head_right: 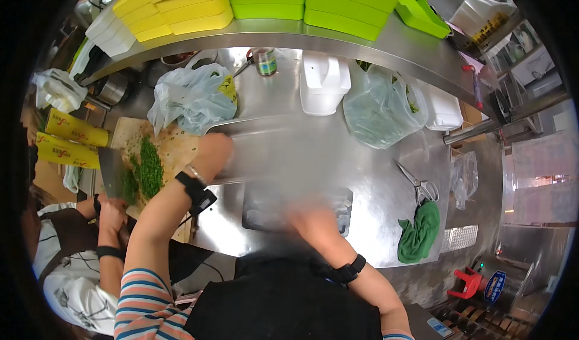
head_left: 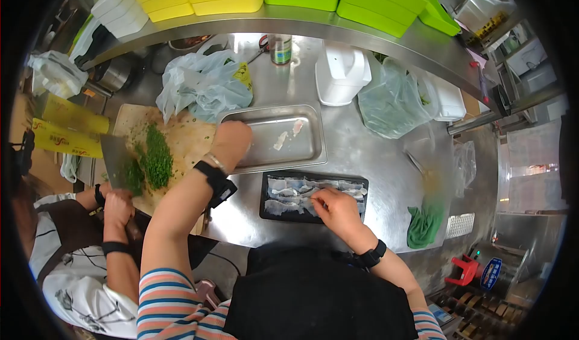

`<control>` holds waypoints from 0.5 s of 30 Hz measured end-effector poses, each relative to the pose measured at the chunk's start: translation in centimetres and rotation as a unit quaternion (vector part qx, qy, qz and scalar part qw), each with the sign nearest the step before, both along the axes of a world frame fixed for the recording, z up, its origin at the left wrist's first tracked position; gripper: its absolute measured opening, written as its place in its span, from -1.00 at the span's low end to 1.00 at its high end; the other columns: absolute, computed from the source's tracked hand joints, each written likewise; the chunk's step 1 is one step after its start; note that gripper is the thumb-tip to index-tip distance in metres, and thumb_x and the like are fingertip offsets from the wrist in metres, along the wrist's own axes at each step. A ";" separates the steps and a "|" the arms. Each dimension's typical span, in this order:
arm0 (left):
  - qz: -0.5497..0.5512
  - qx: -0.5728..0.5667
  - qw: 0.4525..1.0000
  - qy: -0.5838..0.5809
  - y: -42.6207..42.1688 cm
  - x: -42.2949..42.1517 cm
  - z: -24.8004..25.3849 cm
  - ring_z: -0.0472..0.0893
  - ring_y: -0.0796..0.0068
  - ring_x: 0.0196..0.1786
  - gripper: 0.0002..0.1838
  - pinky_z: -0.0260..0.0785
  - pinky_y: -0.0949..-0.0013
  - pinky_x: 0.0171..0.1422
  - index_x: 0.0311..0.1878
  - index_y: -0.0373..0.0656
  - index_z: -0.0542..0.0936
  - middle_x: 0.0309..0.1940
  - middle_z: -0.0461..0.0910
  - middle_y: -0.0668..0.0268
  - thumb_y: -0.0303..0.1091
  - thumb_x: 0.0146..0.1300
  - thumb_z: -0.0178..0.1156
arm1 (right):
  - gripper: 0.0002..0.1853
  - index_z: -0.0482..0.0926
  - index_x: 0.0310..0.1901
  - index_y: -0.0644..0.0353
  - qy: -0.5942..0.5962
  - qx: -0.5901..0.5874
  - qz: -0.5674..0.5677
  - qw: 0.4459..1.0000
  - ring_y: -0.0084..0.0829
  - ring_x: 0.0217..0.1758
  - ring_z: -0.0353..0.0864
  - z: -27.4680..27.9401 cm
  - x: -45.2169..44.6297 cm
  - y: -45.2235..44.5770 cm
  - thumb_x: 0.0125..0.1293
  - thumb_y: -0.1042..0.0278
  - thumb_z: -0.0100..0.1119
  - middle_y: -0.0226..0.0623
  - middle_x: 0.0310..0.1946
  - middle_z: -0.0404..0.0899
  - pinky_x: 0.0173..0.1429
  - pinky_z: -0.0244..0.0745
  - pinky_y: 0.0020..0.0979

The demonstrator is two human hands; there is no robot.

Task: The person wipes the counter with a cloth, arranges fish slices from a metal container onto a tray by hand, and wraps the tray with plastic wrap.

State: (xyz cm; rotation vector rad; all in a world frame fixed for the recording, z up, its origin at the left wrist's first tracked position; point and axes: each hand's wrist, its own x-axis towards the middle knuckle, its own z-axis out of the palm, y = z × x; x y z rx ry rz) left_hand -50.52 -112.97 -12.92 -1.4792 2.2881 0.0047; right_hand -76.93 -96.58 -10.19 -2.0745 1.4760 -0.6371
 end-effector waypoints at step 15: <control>0.098 -0.050 0.914 0.391 0.8 4.6 0.7 0.67 0.29 -0.32 -0.91 0.48 0.27 -0.24 -0.41 -0.19 0.66 -0.40 0.69 0.22 -0.38 0.07 0.28 | -0.96 0.60 -0.32 0.18 -0.037 0.015 -0.004 0.999 -0.27 -0.42 0.59 -0.7 -1.2 1.0 0.19 0.48 0.24 -0.29 -0.40 0.60 -0.33 0.47 -0.32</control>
